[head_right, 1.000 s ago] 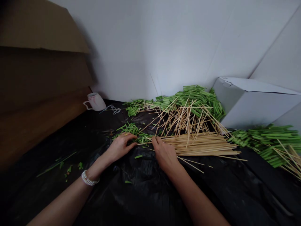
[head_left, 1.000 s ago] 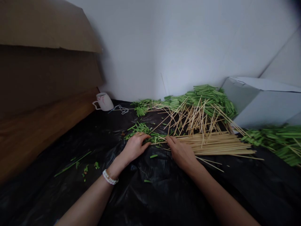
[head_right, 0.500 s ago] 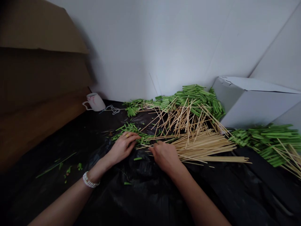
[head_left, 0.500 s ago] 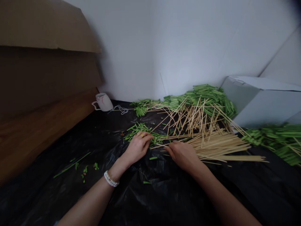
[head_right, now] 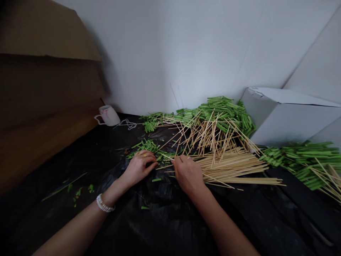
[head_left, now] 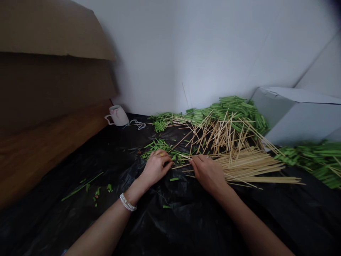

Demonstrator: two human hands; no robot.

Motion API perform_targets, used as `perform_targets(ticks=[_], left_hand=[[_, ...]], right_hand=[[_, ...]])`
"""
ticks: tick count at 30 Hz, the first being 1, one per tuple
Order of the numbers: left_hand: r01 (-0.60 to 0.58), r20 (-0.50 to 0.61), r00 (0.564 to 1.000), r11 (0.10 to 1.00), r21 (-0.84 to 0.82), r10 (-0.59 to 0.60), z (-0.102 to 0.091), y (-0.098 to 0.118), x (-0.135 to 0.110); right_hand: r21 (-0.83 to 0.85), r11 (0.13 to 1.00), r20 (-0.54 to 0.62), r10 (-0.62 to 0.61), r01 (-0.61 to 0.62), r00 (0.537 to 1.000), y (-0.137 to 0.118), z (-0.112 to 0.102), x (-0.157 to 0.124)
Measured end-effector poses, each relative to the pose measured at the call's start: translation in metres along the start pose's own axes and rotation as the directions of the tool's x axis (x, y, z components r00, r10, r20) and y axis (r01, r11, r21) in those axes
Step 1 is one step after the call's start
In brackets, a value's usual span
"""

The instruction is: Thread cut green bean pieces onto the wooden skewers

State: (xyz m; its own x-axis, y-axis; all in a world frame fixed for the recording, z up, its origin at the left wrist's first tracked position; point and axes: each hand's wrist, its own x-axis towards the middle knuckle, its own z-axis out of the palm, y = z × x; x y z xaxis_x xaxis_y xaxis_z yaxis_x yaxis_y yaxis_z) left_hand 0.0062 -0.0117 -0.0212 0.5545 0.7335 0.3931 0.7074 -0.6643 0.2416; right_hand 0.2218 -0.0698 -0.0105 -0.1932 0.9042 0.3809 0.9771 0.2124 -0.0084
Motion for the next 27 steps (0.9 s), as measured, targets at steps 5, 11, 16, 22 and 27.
perform_targets(ticks=[5,11,16,22,27], left_hand=[[0.204,-0.112,0.973,0.978,0.03,-0.2,-0.001,-0.012,0.0],[0.358,-0.225,0.916,0.93,0.089,-0.331,-0.006,-0.028,-0.001],[0.262,0.001,0.965,0.961,-0.093,-0.263,-0.005,-0.031,0.001],[0.324,-0.233,0.9,0.923,-0.207,-0.368,-0.011,-0.045,0.003],[0.339,-0.174,0.921,0.937,-0.08,-0.348,0.0,-0.065,-0.001]], right_hand=[[-0.043,0.998,-0.045,0.034,-0.036,0.998,0.001,-0.003,0.001],[-0.051,0.997,0.091,0.055,-0.051,0.994,-0.001,-0.006,0.001],[-0.014,1.0,0.126,0.025,-0.023,0.992,-0.001,-0.006,0.0],[-0.007,1.0,0.111,0.013,-0.012,0.994,-0.001,-0.005,0.0],[-0.002,1.0,0.115,0.009,-0.009,0.993,-0.002,-0.006,0.0]])
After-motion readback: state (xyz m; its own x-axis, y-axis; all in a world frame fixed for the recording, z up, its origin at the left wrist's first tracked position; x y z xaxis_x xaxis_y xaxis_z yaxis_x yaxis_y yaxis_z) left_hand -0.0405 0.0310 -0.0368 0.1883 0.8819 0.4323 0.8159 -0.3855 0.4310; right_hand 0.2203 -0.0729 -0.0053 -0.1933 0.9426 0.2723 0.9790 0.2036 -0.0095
